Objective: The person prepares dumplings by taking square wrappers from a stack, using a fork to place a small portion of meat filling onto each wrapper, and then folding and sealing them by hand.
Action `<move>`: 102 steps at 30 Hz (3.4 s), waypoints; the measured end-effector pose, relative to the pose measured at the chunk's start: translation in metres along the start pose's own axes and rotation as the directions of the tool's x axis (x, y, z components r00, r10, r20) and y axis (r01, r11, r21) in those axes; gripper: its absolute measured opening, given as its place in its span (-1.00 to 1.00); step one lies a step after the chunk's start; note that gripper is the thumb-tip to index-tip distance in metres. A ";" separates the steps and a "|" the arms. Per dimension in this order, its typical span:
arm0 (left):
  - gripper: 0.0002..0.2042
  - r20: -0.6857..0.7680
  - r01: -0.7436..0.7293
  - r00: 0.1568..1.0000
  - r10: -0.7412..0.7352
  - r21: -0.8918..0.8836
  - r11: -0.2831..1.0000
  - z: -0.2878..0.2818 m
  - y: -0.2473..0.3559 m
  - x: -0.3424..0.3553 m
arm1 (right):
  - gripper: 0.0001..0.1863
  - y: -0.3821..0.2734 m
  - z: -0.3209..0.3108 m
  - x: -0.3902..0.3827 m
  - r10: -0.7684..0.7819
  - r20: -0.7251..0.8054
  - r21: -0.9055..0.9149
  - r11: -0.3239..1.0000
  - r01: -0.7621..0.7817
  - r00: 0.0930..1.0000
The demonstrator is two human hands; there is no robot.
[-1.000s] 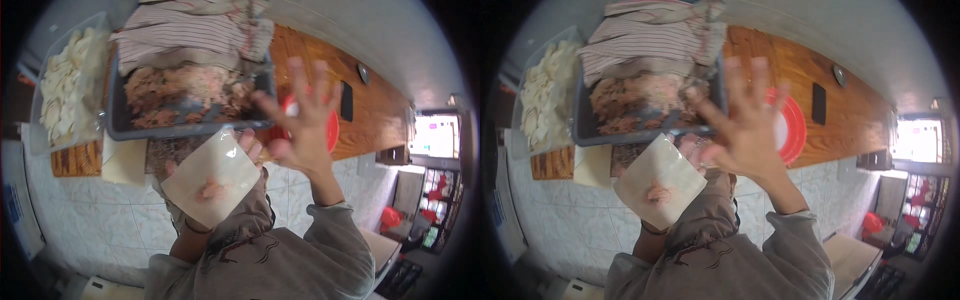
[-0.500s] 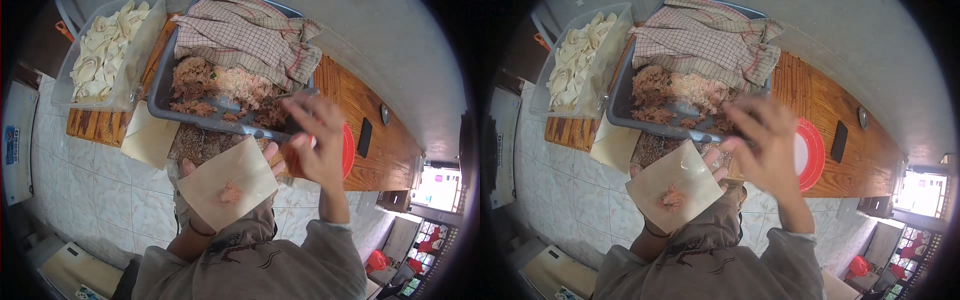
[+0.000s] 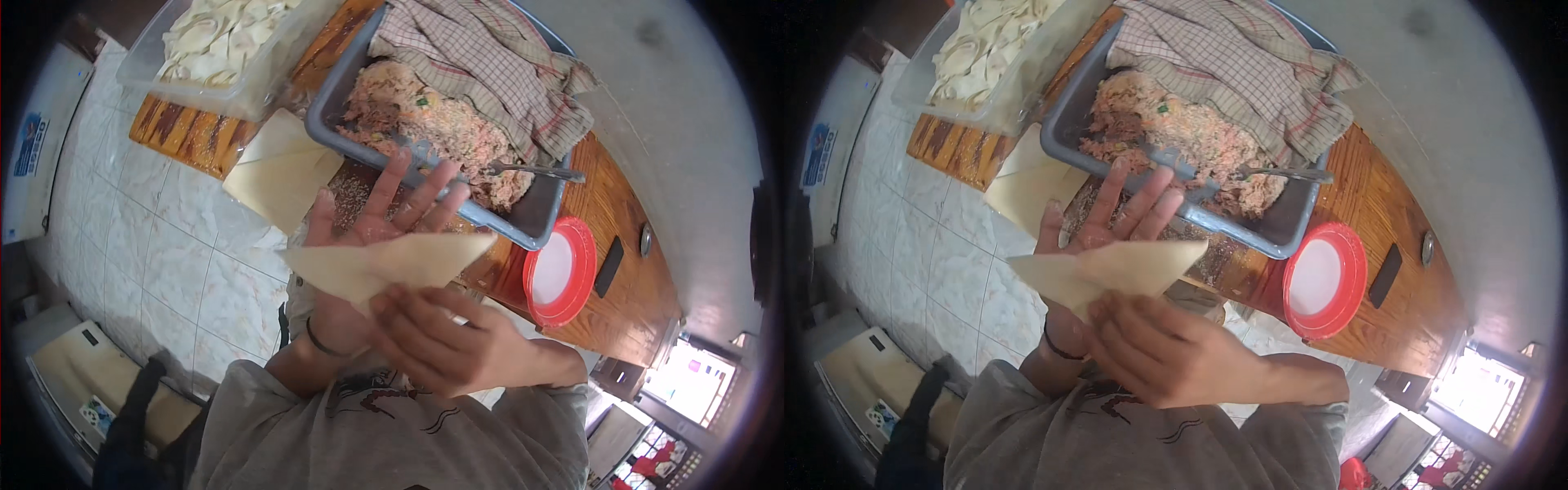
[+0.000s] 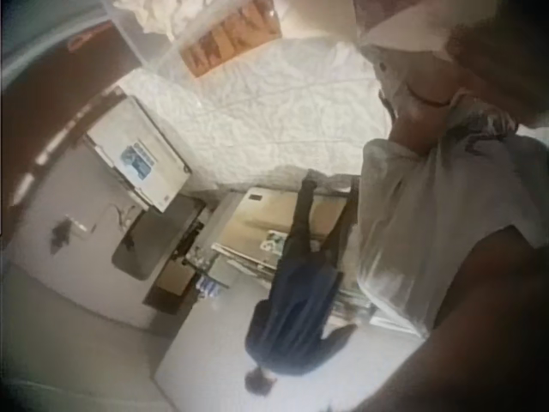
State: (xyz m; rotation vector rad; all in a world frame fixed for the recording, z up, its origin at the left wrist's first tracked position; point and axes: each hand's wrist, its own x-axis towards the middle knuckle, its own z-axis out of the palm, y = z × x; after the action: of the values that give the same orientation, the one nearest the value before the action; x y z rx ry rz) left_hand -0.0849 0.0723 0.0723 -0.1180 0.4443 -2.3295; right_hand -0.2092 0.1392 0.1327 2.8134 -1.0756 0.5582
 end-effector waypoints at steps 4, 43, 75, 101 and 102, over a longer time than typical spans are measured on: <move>-0.19 -0.096 0.088 0.993 -0.070 0.194 0.977 -0.009 0.012 -0.002 | -0.66 0.020 0.003 0.001 0.156 0.049 0.282 0.945 -0.164 0.986; -0.66 -0.195 0.105 0.968 0.160 0.890 0.444 -0.049 0.005 -0.001 | -0.55 0.017 0.002 -0.099 0.802 -0.423 -0.118 0.412 -0.903 0.421; -0.63 -0.114 0.068 0.973 0.200 0.972 0.224 0.007 -0.004 -0.031 | -0.30 0.042 0.012 -0.042 0.690 -0.187 0.070 0.719 -0.691 0.699; -0.55 0.199 -0.244 0.970 -0.143 0.722 -0.647 -0.006 0.025 -0.019 | -0.66 0.022 0.005 -0.034 0.480 -0.066 0.437 0.802 -0.407 0.875; -0.55 0.232 -0.272 0.961 -0.153 0.667 -0.694 -0.011 0.021 -0.021 | -0.64 0.019 0.013 -0.039 0.561 0.002 0.523 0.705 -0.479 0.828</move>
State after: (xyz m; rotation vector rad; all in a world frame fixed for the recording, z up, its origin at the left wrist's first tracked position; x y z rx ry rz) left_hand -0.0588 0.0760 0.0560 0.6301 -2.1759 -1.2479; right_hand -0.2443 0.1471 0.1059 2.7373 -1.9639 1.2645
